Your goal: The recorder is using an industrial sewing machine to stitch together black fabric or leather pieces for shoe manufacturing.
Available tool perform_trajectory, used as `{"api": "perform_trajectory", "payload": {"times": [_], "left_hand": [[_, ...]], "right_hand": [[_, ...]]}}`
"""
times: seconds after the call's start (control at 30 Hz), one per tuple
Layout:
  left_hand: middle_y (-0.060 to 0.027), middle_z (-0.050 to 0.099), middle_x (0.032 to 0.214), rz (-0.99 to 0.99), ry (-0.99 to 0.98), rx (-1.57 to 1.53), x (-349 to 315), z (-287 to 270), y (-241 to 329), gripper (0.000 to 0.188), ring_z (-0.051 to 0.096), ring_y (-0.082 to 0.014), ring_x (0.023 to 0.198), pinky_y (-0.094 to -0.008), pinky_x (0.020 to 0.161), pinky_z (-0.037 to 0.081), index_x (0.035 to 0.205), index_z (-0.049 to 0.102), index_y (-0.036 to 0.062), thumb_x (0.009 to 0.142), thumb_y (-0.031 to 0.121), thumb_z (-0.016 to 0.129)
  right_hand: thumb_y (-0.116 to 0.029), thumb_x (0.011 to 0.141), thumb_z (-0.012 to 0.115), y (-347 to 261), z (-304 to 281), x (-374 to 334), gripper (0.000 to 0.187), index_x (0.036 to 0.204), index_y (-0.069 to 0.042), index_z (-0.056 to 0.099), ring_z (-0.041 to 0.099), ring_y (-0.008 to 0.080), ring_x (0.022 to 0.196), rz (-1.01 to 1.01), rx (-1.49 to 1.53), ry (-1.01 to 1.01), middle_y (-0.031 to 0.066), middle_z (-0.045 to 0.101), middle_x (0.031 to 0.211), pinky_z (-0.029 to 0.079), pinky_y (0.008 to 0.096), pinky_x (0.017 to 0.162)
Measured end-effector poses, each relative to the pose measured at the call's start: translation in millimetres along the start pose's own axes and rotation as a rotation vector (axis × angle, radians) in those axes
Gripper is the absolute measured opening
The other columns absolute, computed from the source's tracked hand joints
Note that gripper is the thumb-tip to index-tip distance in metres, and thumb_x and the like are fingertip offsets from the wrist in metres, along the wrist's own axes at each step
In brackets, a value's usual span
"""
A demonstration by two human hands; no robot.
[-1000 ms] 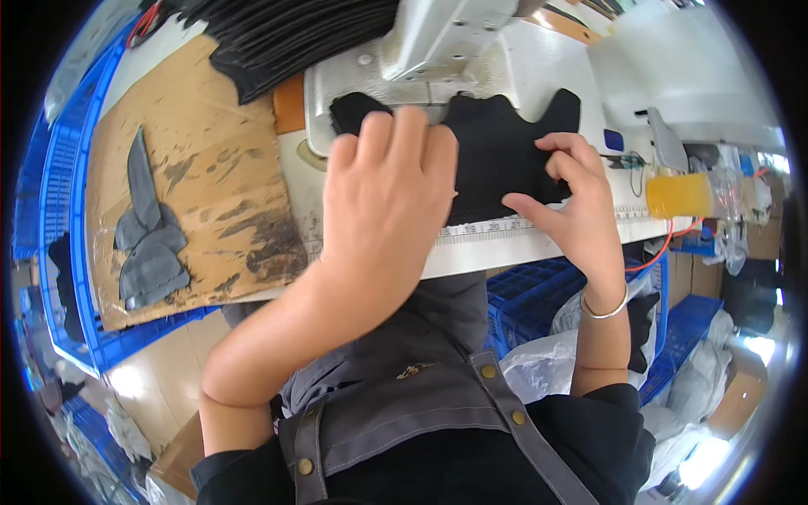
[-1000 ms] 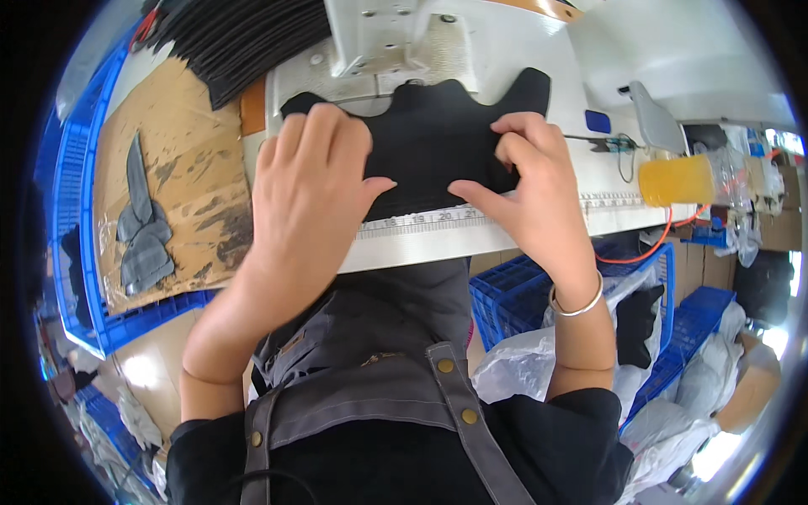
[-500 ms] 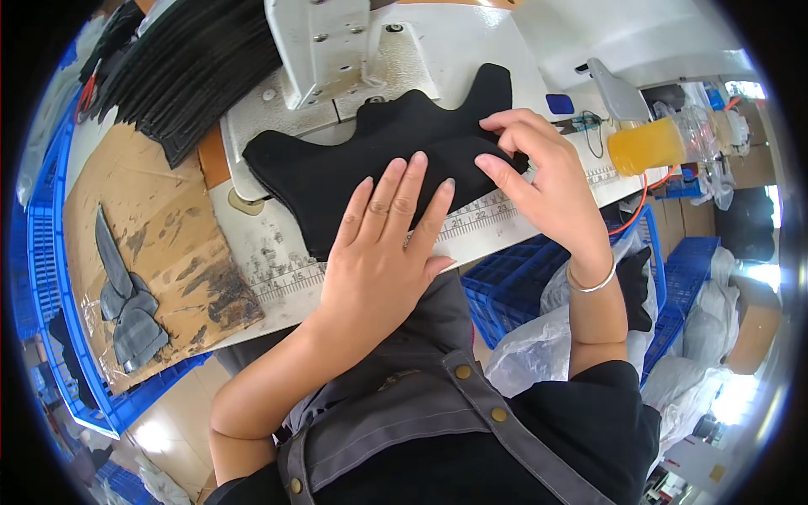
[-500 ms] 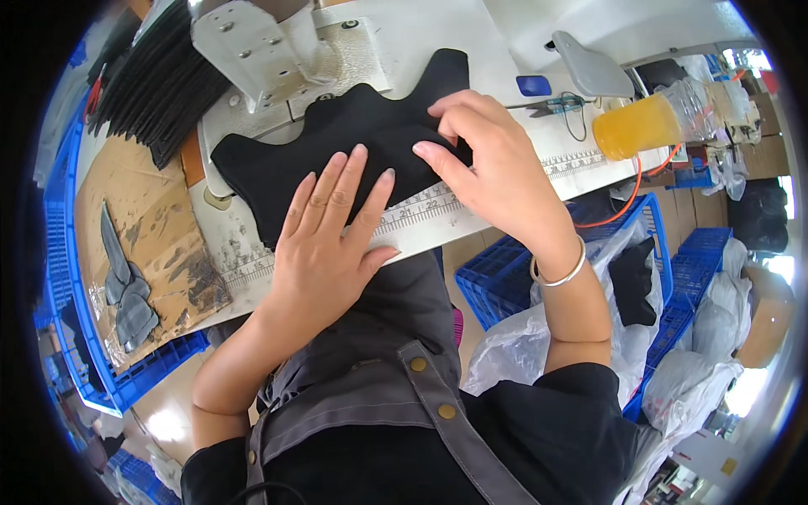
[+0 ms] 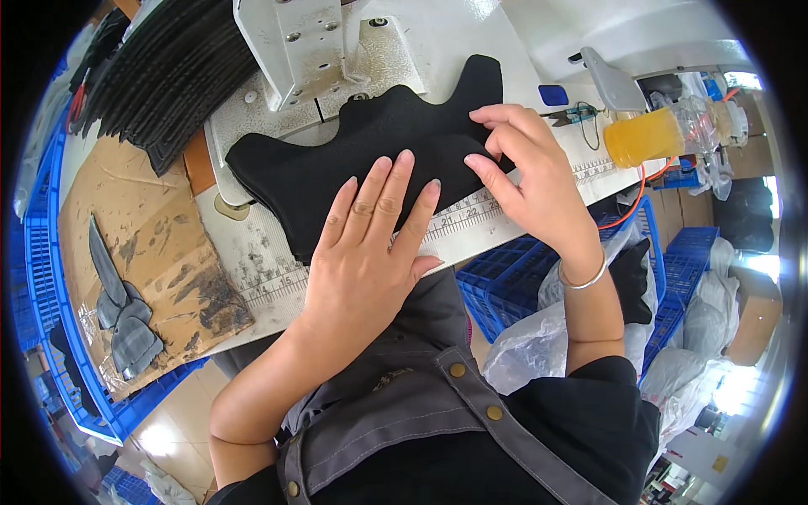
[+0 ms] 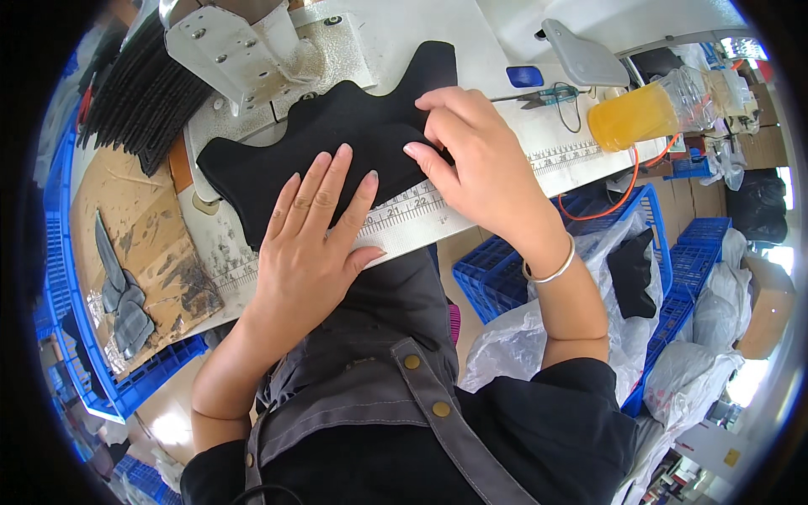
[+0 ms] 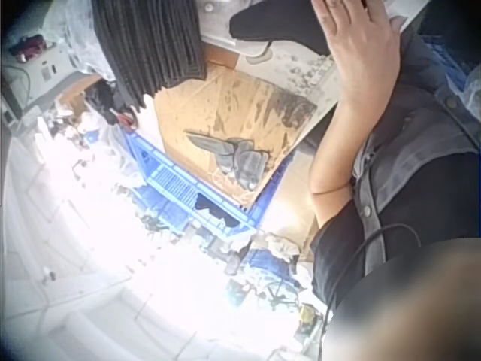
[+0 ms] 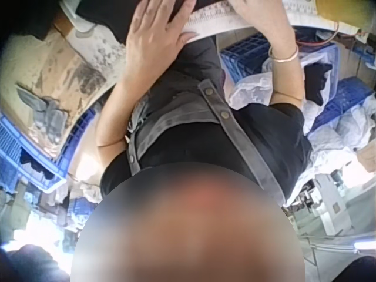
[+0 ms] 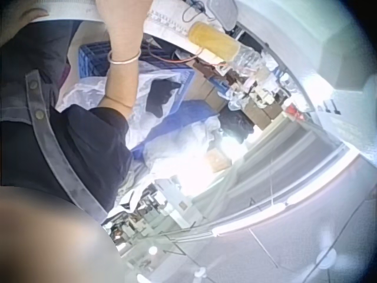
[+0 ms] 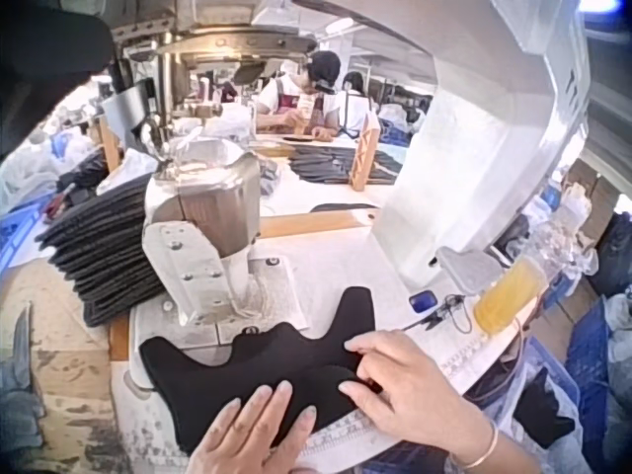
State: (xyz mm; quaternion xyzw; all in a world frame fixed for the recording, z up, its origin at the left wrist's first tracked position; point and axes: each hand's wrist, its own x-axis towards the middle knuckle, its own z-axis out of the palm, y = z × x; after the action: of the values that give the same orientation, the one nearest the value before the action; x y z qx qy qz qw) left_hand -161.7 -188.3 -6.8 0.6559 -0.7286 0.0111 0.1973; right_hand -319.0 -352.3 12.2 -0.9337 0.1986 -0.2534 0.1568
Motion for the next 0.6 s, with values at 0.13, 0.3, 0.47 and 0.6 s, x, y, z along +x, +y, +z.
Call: {"api": "perform_trajectory", "payload": {"times": [0.13, 0.3, 0.47, 0.6], "left_hand": [[-0.0179, 0.039, 0.146, -0.004, -0.008, -0.003, 0, -1, 1, 0.063, 0.04, -0.0338, 0.133, -0.0463, 0.106, 0.035, 0.135, 0.051, 0.0088, 0.08, 0.037, 0.063], [-0.0177, 0.039, 0.146, -0.006, -0.007, -0.007, 0, -1, 2, 0.063, 0.041, -0.0333, 0.133, -0.0463, 0.106, 0.035, 0.135, 0.051, 0.0091, 0.08, 0.036, 0.065], [-0.0174, 0.04, 0.145, -0.004, -0.003, -0.003, -1, -1, 3, 0.063, 0.041, -0.033, 0.133, -0.0462, 0.106, 0.035, 0.135, 0.051, 0.0092, 0.079, 0.035, 0.066], [-0.0165, 0.038, 0.147, 0.002, -0.023, 0.039, -2, 0, 1, 0.066, 0.038, -0.0295, 0.135, -0.0434, 0.11, 0.03, 0.135, 0.051, 0.0094, 0.078, 0.039, 0.066]], "right_hand": [[-0.01, 0.078, 0.07, 1, 3, -1, 0.024, 0.074, -0.002, 0.048, 0.055, 0.0321, 0.088, -0.085, -0.061, 0.062, 0.0143, 0.06, 0.107, 0.046, 0.0385, 0.077], [-0.01, 0.078, 0.071, 0, 3, -3, 0.024, 0.074, -0.002, 0.048, 0.055, 0.0318, 0.088, -0.079, -0.068, 0.062, 0.0142, 0.06, 0.107, 0.046, 0.0381, 0.077], [-0.013, 0.077, 0.071, -3, 1, -5, 0.023, 0.08, -0.003, 0.052, 0.056, 0.0317, 0.091, -0.08, -0.159, 0.018, 0.0132, 0.06, 0.109, 0.046, 0.0382, 0.077], [-0.022, 0.078, 0.071, -15, 5, -7, 0.046, 0.116, -0.004, 0.053, 0.052, 0.0348, 0.116, 0.075, -0.372, 0.085, 0.0123, 0.055, 0.128, 0.042, 0.045, 0.095]]}}
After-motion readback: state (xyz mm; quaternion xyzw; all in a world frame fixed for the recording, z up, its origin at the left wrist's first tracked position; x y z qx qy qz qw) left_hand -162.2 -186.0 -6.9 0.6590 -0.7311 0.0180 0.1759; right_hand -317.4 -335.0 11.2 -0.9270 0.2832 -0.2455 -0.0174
